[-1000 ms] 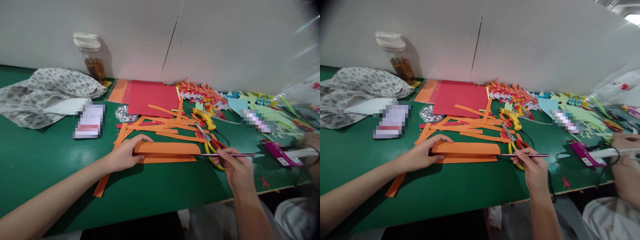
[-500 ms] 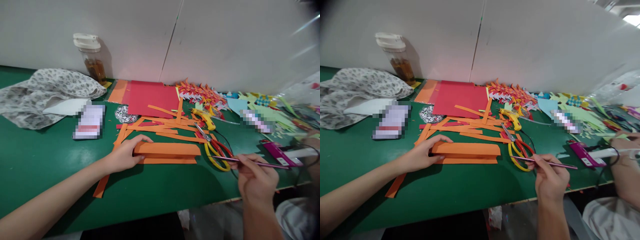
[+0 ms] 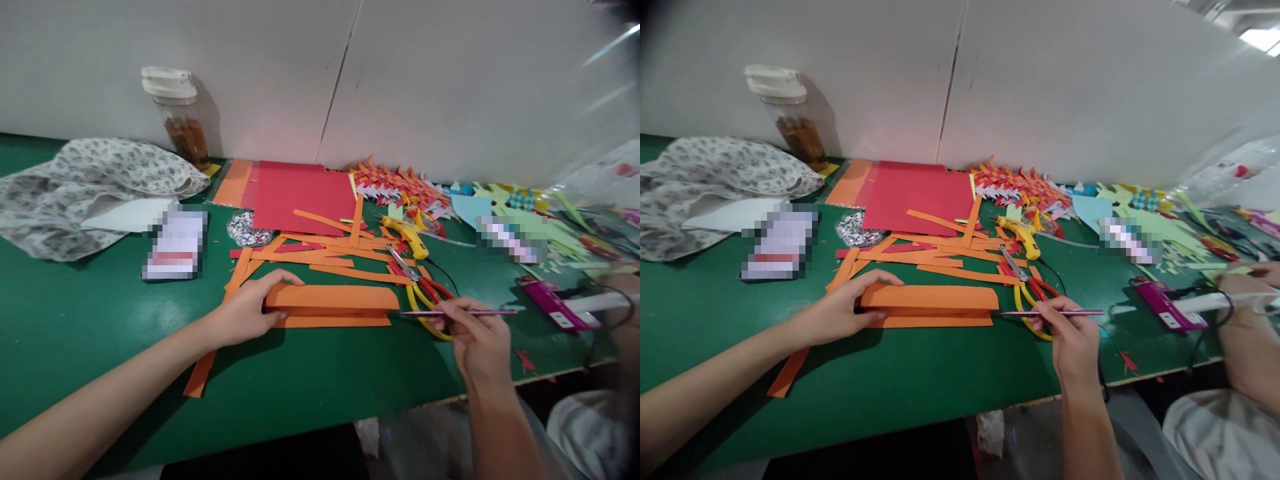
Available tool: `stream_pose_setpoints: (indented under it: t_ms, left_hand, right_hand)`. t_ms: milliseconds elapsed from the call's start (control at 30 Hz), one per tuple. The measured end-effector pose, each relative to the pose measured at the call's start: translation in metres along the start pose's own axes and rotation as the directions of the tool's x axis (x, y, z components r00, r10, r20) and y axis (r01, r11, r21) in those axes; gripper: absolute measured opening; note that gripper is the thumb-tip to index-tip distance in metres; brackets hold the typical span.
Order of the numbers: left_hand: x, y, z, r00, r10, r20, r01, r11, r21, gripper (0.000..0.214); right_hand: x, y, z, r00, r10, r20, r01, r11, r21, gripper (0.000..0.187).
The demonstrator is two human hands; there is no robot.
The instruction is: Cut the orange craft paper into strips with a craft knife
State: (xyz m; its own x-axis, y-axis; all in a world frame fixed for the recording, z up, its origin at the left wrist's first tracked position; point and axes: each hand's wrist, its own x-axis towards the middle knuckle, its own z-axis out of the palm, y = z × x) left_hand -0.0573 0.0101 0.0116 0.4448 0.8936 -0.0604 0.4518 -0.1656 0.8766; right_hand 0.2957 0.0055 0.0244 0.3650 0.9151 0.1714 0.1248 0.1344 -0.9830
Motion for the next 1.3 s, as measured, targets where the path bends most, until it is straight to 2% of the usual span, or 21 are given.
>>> stream_pose_setpoints:
  t_ms: [633, 900, 1000, 1100, 1200, 1233, 1300]
  left_hand:
    - [0.002, -0.001, 0.000, 1.000, -0.010, -0.003, 0.010, 1.000, -0.005, 0.041]
    - [0.001, 0.001, 0.000, 0.999, -0.038, 0.008, 0.038, 0.999, -0.024, 0.042]
    - [0.001, 0.002, 0.000, 0.998, -0.054, 0.017, 0.055, 0.998, -0.044, 0.043]
    - [0.001, 0.004, -0.001, 0.997, -0.075, 0.027, 0.076, 0.996, -0.039, 0.043]
    - [0.002, 0.005, -0.002, 0.996, -0.086, 0.035, 0.087, 0.996, -0.037, 0.044]
    - [0.002, 0.005, -0.002, 0.996, -0.082, 0.032, 0.083, 0.996, -0.040, 0.044]
    - [0.002, 0.005, -0.002, 0.998, -0.061, 0.018, 0.062, 0.997, -0.048, 0.044]
  right_hand:
    - [0.007, 0.002, 0.000, 0.999, 0.025, -0.039, -0.025, 0.999, 0.025, 0.014]
    - [0.016, 0.008, -0.015, 0.993, -0.042, -0.110, 0.044, 0.999, 0.021, 0.014]
    - [0.012, 0.002, -0.012, 0.988, -0.078, -0.132, 0.082, 0.997, 0.018, 0.012]
    - [-0.003, -0.011, 0.005, 0.966, -0.167, -0.198, 0.183, 0.981, 0.065, 0.011]
    - [-0.020, -0.023, 0.028, 0.950, -0.232, -0.211, 0.255, 0.962, 0.093, 0.011]
    - [-0.023, -0.025, 0.033, 0.925, -0.278, -0.258, 0.306, 0.949, 0.073, 0.009]
    - [-0.025, -0.027, 0.037, 0.847, -0.365, -0.386, 0.410, 0.911, 0.038, 0.008]
